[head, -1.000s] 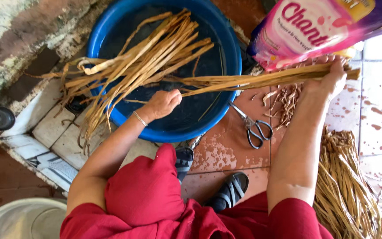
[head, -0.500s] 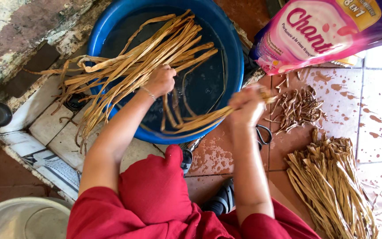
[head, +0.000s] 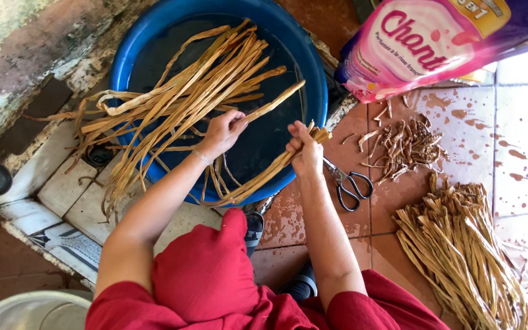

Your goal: The person sits on a tiled floor and processes dried plant strips. They pull apart the strips by hand, occasionally using scissors to trim the ends, and place the processed material into a blue basin.

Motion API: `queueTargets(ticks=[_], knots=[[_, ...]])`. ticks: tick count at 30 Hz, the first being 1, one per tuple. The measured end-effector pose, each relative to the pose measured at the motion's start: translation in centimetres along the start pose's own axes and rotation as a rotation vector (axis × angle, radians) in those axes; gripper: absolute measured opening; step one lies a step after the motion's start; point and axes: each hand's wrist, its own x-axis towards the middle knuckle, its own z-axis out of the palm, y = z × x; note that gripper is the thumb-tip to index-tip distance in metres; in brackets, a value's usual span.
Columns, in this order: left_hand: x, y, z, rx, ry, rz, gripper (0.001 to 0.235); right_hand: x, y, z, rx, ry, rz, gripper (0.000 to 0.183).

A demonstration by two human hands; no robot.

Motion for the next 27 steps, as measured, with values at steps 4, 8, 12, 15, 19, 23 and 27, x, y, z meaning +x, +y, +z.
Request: queueTargets(ticks=[4, 8, 12, 15, 19, 23, 27], knots=[[-2.1, 2.1, -0.9, -0.109, -0.124, -0.073, 0.019, -0.2, -2.1, 1.2, 0.049, -0.017, -0.085, 0.027], [-3.6, 3.6, -1.0, -0.106, -0.197, -0.070, 0.018, -1.0, -3.6, 1.9, 0.031, -0.157, -0.207, 0.027], [-3.7, 5.0, -0.6, -0.136, -0.323, -0.011, 0.022, -1.8, -3.8, 2.5, -0.026, -0.177, -0.225, 0.022], [-2.4, 7.3, 0.7, -0.296, -0.333, 0.104, 0.027, -2.9, -3.1, 3.0, -0.109, -0.161, -0.239, 0.024], [-0.6, 11.6, 2.4, -0.291, -0.292, 0.084, 0.023, -4.8, -2.0, 4.4, -0.118, -0.279, -0.227, 0.031], [0.1, 14.7, 2.3, -0.172, -0.179, 0.246, 0.021, -6.5, -3.1, 5.6, -0.039, -0.400, -0.212, 0.032], [-0.3, 16.1, 1.7, 0.107, -0.225, 0.229, 0.024, -7.6, -3.5, 6.3, -0.060, -0.446, -0.209, 0.031]])
